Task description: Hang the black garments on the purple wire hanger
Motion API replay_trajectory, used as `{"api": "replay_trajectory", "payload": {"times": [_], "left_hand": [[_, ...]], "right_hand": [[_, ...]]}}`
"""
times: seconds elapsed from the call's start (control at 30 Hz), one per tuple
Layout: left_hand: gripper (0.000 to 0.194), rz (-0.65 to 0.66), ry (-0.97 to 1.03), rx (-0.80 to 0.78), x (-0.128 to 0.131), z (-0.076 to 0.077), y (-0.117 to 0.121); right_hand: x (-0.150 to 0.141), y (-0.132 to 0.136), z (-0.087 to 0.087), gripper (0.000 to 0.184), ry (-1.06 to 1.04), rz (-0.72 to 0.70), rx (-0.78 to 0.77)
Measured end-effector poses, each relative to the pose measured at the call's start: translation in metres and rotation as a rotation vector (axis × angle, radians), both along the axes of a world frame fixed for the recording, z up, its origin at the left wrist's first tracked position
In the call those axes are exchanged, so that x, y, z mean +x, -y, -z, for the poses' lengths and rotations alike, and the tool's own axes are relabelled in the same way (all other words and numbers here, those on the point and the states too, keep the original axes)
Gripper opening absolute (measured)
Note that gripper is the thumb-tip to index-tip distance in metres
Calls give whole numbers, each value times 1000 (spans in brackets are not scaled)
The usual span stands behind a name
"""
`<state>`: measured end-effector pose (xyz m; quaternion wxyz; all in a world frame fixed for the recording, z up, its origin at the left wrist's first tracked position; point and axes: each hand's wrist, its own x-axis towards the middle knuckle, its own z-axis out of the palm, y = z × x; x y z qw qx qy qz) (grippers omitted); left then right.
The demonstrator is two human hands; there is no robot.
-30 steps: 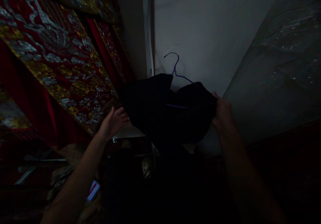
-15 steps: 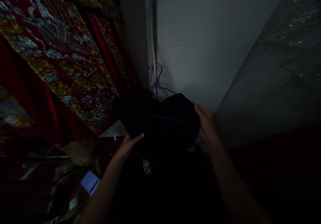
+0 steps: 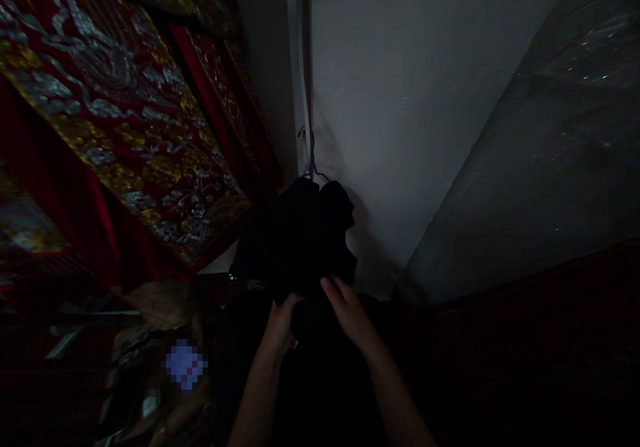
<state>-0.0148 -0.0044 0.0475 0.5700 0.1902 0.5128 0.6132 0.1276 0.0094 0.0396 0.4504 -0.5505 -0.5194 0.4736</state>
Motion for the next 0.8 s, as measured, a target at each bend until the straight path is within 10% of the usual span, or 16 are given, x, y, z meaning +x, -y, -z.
{"api": "replay_trajectory", "payload": {"times": [0.8], "left_hand": [[21,67,128,-81,-7,-1,3]], "right_hand": [[-2,1,0,42,-164,-70,143]]}}
